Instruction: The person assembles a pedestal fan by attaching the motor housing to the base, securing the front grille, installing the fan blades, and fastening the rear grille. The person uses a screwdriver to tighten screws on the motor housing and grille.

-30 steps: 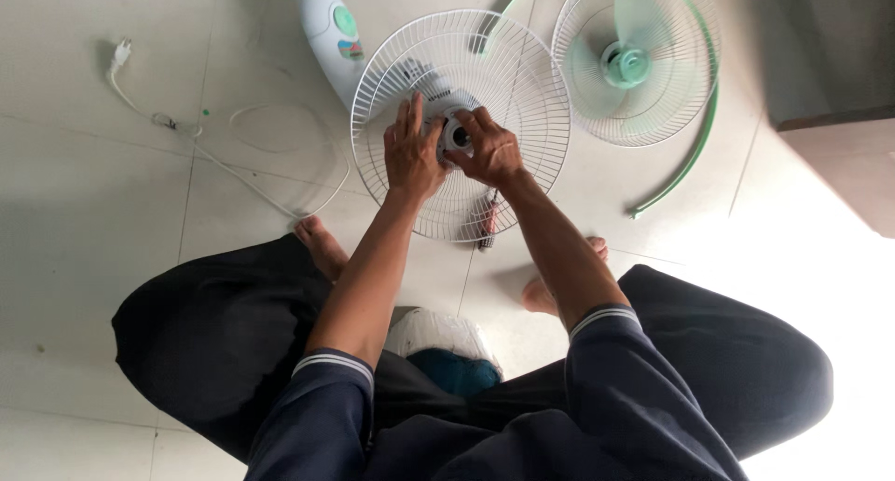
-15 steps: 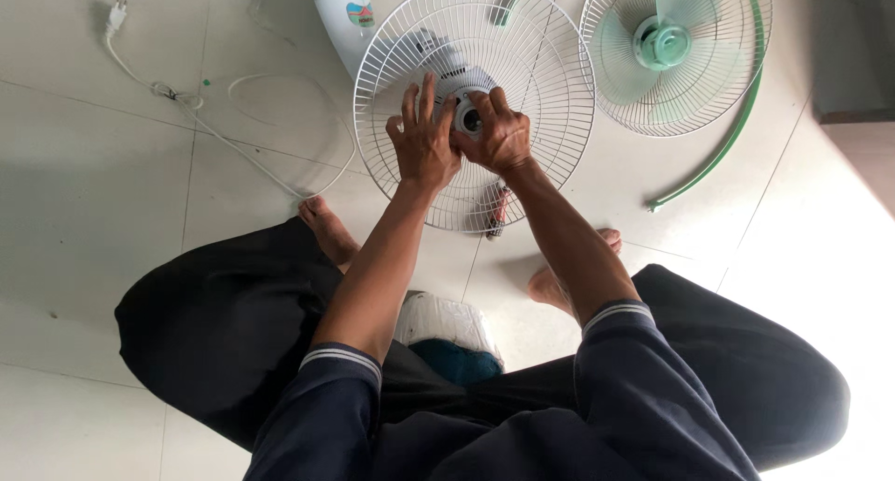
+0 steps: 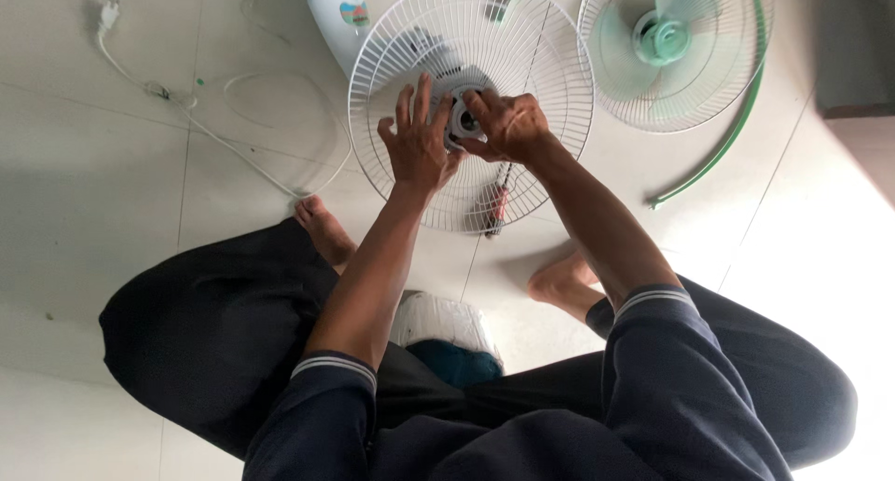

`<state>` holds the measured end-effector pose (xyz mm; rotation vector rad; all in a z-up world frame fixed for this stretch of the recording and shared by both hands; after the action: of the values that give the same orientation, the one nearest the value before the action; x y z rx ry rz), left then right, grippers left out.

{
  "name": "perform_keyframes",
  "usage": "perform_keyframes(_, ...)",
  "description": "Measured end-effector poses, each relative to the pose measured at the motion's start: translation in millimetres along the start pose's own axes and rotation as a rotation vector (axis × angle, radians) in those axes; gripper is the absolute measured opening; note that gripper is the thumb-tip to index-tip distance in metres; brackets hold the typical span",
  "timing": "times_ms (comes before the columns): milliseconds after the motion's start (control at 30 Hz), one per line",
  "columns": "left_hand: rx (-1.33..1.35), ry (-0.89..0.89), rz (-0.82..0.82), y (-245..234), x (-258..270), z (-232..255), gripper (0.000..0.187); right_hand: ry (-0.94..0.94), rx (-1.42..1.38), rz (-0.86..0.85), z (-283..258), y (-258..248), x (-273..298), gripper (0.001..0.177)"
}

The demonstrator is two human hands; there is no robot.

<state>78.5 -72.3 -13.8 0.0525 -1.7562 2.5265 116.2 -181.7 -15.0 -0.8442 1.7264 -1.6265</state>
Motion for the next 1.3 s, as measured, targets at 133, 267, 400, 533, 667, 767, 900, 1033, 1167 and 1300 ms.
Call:
perform_keyframes(133, -0.018, 0.047, 0.078, 4.5, 1.1, -1.0, 0.080, 0.078, -0.102, 0.146, -1.3, 3.2, 3.5, 0.076)
perform_keyframes(267, -0.046, 0.030, 0.059, 6.8, -3.3, -4.0, 0.078, 0.127, -0.151, 0.279, 0.1, -4.6, 2.2, 0.063)
perform_keyframes(400, -0.009, 0.010, 0.011, 7.3, -3.0, -4.5, 0.075, 0.193, -0.145, 0.268, 0.2, -5.0, 4.2, 0.060)
perform_keyframes(533, 0.018, 0.041, 0.066, 5.2, -2.3, -5.4, 0.075, 0.218, -0.192, 0.321, 0.7, -4.6, 4.7, 0.059)
perform_keyframes(667, 0.005, 0.046, 0.091, 10.6, -2.5, -6.0, 0.077, 0.277, -0.171, 0.288, 4.0, 3.3, 4.1, 0.059)
perform_keyframes(767, -0.018, 0.055, 0.092, 11.4, -5.0, -6.7, 0.078, 0.296, -0.173, 0.269, 4.6, 7.2, 2.7, 0.058)
perform_keyframes(900, 0.005, 0.060, 0.086, 10.7, -3.1, -3.0, 0.076, 0.245, -0.181, 0.404, 2.4, 0.7, 9.0, 0.062)
perform_keyframes(1033, -0.023, 0.048, 0.060, 0.7, -6.5, 3.0, 0.071, 0.325, -0.243, 0.407, 2.6, -5.1, 4.7, 0.055)
perform_keyframes(1167, -0.009, 0.110, 0.125, -7.9, 7.9, 10.6, 0.072, 0.526, -0.291, 0.156, 1.0, 4.9, 15.4, 0.065)
perform_keyframes(1300, 0.001, 0.116, 0.061, -6.3, -5.1, 8.3, 0.081, 0.577, -0.450, -0.108, 7.3, 9.0, 31.1, 0.087)
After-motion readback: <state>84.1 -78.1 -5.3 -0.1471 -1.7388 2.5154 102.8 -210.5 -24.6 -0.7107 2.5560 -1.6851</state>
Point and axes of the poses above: each hand's wrist, its own x-axis away from the middle knuckle, its own y-axis out of the palm, z = x × y, the point moved 8 cm from there along -x, towards the middle knuckle, and after that the axes turned 3 degrees about -z, right-handed, at the moved point
